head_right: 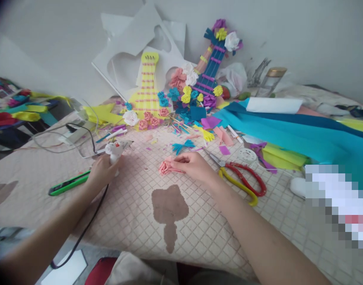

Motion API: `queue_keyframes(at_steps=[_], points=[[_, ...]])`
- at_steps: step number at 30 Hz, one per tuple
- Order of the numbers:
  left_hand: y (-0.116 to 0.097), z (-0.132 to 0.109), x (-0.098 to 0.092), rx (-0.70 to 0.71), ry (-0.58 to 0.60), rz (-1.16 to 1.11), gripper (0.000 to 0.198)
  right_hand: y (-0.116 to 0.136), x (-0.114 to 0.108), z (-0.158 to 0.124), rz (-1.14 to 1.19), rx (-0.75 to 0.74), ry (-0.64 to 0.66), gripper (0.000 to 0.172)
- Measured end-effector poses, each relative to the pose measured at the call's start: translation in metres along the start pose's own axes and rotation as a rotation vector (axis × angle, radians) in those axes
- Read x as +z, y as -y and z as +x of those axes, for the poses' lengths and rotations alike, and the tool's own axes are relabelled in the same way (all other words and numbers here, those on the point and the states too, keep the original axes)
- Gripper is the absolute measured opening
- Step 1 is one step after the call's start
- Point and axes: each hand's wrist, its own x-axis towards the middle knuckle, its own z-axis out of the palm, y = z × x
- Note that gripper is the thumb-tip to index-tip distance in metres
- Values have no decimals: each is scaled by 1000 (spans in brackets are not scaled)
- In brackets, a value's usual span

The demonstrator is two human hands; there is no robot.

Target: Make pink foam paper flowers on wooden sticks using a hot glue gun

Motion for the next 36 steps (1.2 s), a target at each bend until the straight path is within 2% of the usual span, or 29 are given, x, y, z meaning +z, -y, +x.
queue_keyframes(at_steps=[7,11,14,16,17,19,22,24,26,28,30,32,36], points=[[2,-3,-1,5,17,-2,40,3,2,-2,18,0,29,32],[7,-12,-12,61,13,-12,37,5,2,-4,12,0,13,34],[6,-37,-30,99,-150,-104,25,7,1,-5,8,-4,3,34],[-3,-57,-42,114,-294,-246,16,8,0,-6,21,10,21,33],[-10,-65,-46,159,-320,-333,13,9,0,-7,32,20,34,34],[-31,-73,-48,288,-213,-538,12,11,0,-8,57,30,58,34],[-66,-63,-38,304,97,-798,45,15,2,-11,72,43,69,36],[-86,-47,-27,272,291,-886,58,17,4,-13,85,48,90,36],[-99,-33,-18,232,531,-994,50,18,4,-14,99,46,114,35],[-106,-25,-11,215,699,-1102,35,17,3,-14,110,43,120,33],[-108,-23,-8,176,756,-1192,24,15,2,-13,116,38,110,32],[-108,-24,-5,108,747,-1260,17,12,1,-10,115,33,104,30],[-107,-27,-1,16,757,-1344,16,10,1,-7,91,21,110,27]])
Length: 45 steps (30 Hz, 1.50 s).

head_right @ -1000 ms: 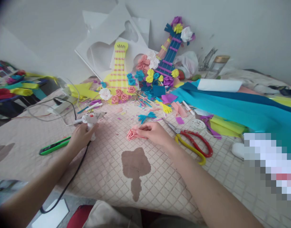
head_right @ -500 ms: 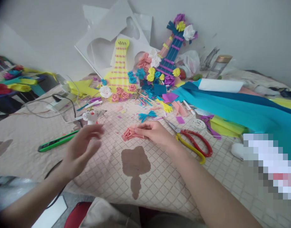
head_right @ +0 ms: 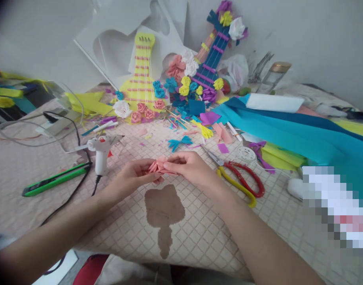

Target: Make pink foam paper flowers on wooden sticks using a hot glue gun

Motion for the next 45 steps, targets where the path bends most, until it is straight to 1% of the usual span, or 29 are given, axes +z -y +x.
queue_keyframes(at_steps=[4,10,13,19,25,34,41,45], points=[[2,0,1,-34,-1,-67,21,0,1,1,-3,14,3,27],[5,-2,2,-24,-23,-109,19,0,3,0,-25,39,-7,21],[4,-4,2,-27,-26,-132,18,1,4,0,-3,41,11,21],[1,-4,3,-43,-38,-182,20,0,4,-1,-4,21,-1,22],[2,-4,3,-31,-52,-162,23,-2,4,-1,22,12,7,20],[3,-4,2,-3,-62,-142,22,-2,4,0,45,34,9,23],[3,-5,3,-16,-69,-152,24,2,5,-2,-14,62,-27,20],[-1,-5,3,-39,-85,-128,27,2,6,-2,-92,31,-59,23]])
